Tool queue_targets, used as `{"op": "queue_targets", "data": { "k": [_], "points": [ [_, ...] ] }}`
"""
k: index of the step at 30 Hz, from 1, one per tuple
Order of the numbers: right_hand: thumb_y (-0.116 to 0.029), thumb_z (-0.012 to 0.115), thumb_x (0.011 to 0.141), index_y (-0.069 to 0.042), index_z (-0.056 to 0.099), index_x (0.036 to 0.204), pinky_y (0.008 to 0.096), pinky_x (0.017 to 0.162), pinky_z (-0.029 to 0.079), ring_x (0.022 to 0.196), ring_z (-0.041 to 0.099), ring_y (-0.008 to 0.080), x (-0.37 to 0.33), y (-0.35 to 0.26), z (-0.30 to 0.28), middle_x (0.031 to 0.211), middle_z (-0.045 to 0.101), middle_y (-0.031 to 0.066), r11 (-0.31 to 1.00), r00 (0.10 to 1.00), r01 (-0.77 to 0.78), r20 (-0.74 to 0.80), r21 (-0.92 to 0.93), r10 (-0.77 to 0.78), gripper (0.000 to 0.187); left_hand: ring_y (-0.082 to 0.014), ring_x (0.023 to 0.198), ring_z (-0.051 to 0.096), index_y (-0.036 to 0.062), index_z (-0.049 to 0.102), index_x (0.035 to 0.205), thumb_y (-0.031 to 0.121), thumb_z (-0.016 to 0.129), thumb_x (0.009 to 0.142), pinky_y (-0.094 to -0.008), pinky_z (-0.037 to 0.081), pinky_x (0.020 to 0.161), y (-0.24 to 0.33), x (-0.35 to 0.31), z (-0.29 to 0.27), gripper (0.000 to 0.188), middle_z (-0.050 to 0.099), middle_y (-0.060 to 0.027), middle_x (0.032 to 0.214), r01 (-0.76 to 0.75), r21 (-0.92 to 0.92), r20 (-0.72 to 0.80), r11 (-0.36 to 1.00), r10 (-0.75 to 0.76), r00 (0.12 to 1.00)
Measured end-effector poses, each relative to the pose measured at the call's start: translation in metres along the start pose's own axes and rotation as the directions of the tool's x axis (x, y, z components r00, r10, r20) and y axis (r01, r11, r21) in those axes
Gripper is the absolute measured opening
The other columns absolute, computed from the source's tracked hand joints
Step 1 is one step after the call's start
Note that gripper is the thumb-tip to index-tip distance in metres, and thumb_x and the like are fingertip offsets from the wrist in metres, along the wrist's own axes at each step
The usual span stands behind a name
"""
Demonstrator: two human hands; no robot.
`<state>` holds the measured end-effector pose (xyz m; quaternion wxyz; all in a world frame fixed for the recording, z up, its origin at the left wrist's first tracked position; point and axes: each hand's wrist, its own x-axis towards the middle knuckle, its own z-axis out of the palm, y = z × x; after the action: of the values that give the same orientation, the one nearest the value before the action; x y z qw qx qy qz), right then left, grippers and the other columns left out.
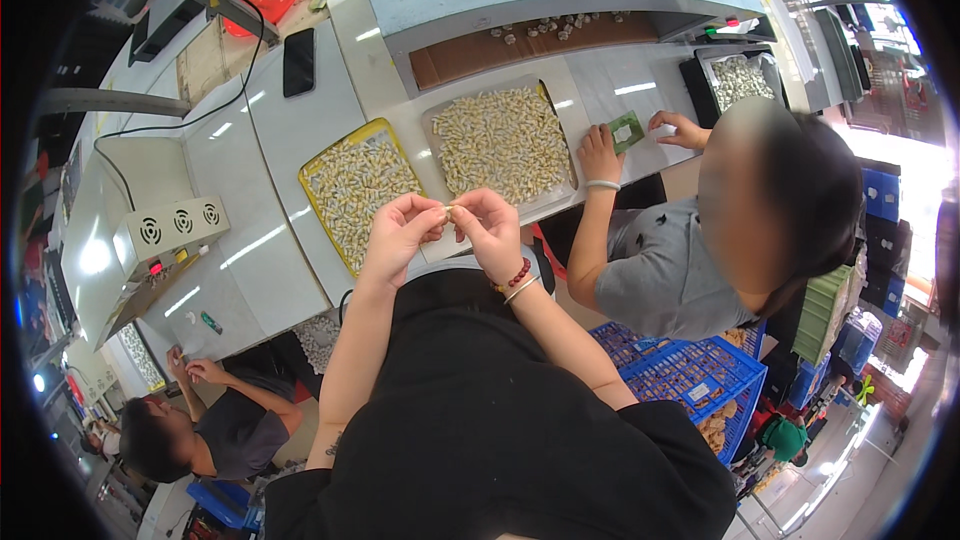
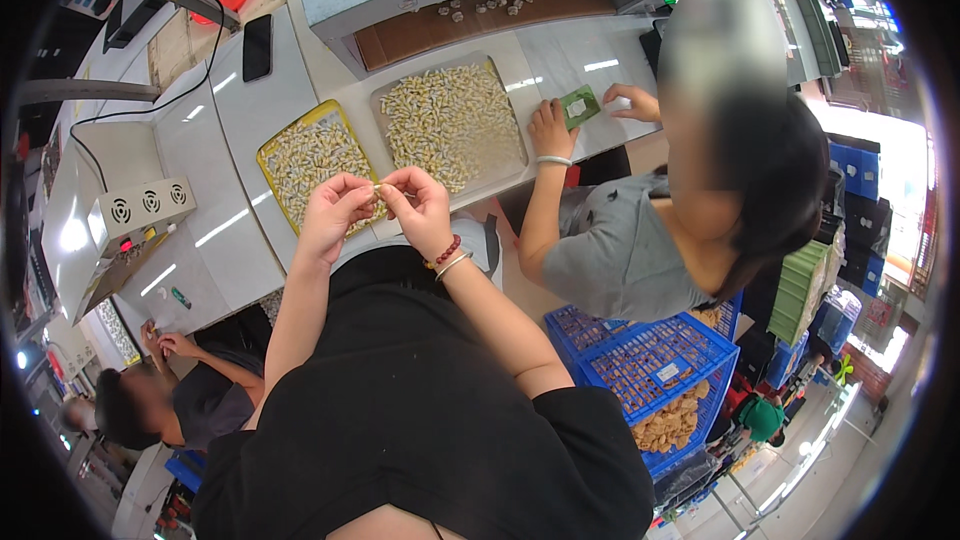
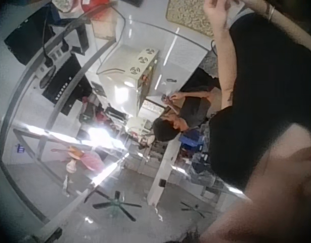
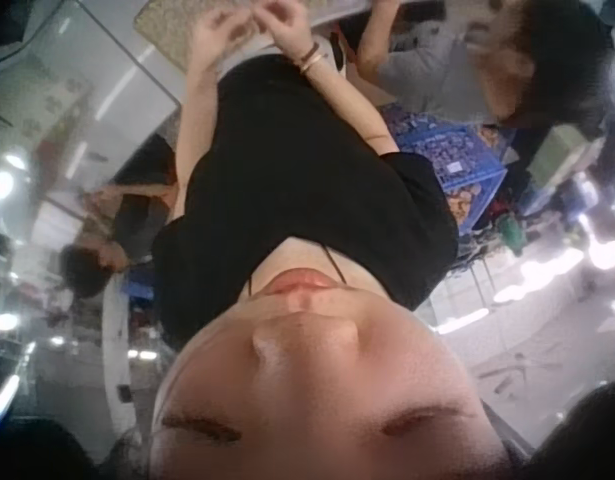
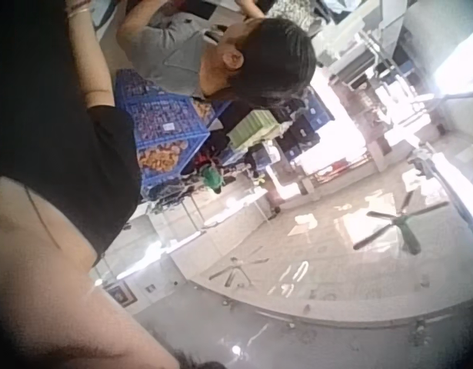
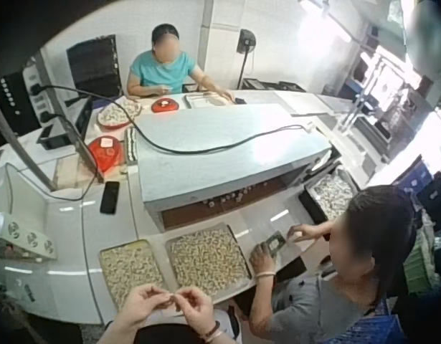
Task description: Inspecting and assembling small electronic or mechanical components in a factory setting.
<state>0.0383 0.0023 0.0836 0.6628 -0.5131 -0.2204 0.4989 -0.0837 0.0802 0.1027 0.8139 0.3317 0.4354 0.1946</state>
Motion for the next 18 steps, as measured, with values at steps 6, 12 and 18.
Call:
{"op": "queue_targets", "data": {
  "k": [6, 12, 18],
  "points": [
    [-0.009, 0.056, 0.083, -0.002, 0.053, 0.086, 0.0193, 0.047, 0.041, 0.053, 0.047, 0.0057, 0.021, 0.018, -0.066, 0.070, 0.055, 0.0016, 0.999, 0.917, 0.018, -0.400, 0.038, -0.002, 0.008, -0.0082, 0.067, 0.056, 0.0016, 0.057, 0.088, 0.008, 0.058, 0.081, -0.0215, 0.048, 0.063, 0.015, -0.002, -0.044, 0.010, 0.061, -0.0041, 0.080, -0.286, 0.102, -0.360, 0.953, 0.303, 0.882],
    [-0.008, 0.058, 0.079, -0.002, 0.055, 0.095, 0.0199, 0.050, 0.042, 0.060, 0.052, 0.0075, 0.069, 0.084, -0.126, 0.073, 0.058, 0.0027, 0.748, 0.897, -0.122, -0.395, -0.653, -0.198, 0.018, -0.0110, 0.073, 0.058, 0.0012, 0.053, 0.099, 0.013, 0.052, 0.086, -0.0233, 0.049, 0.069, 0.009, -0.001, -0.044, 0.017, 0.062, -0.0098, 0.090, -0.138, -0.012, -0.097, 0.990, 0.136, 0.986],
    [-0.010, 0.058, 0.077, -0.001, 0.057, 0.097, 0.0281, 0.071, 0.045, 0.079, 0.057, 0.0174, 0.059, 0.068, -0.103, 0.089, 0.060, 0.0088, 0.909, 0.920, 0.020, -0.348, -0.417, -0.180, 0.022, -0.0106, 0.073, 0.058, 0.0037, 0.049, 0.105, 0.014, 0.052, 0.086, -0.0233, 0.048, 0.068, -0.004, 0.018, -0.011, 0.022, 0.060, -0.0088, 0.095, -0.035, -0.025, -0.032, 0.999, 0.034, 0.999]
  ]
}}
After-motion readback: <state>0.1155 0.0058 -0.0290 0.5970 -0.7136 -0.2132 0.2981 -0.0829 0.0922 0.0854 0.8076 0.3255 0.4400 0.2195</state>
